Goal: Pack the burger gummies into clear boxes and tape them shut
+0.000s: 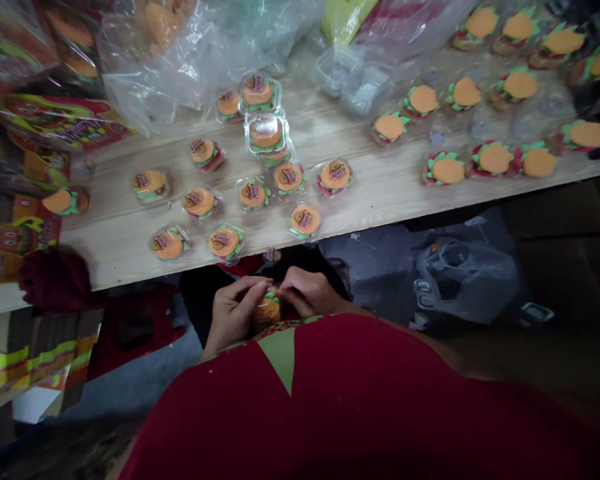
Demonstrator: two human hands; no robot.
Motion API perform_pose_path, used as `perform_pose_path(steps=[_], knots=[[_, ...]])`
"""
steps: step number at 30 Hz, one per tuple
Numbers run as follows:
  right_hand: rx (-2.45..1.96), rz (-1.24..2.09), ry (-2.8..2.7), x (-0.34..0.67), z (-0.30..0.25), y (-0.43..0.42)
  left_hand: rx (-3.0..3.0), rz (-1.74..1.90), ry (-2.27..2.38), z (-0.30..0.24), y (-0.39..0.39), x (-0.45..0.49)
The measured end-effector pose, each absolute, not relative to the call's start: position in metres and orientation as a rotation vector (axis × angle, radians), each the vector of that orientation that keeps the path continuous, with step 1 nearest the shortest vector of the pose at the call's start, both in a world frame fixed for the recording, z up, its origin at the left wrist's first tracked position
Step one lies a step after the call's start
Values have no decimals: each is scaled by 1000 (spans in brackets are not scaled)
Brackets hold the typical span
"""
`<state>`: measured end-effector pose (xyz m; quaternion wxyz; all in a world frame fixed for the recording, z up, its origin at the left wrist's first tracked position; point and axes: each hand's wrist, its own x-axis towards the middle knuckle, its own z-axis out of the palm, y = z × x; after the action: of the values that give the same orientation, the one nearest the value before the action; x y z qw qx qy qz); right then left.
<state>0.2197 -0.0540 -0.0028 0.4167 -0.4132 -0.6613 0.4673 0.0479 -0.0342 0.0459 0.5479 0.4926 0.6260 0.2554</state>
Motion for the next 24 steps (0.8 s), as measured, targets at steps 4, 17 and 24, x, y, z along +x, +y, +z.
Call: perform_pose_path(steps=[4,17,24], knots=[[-1006,1275,-1587,220,-2,-55,1147,561,1396,51,-29,46],[-795,1899,-964,215,-21,-44,720,576,1280,41,-33,39],[-850,1814,-932,220,-30,-44,778,486,1437,47,-36,37]])
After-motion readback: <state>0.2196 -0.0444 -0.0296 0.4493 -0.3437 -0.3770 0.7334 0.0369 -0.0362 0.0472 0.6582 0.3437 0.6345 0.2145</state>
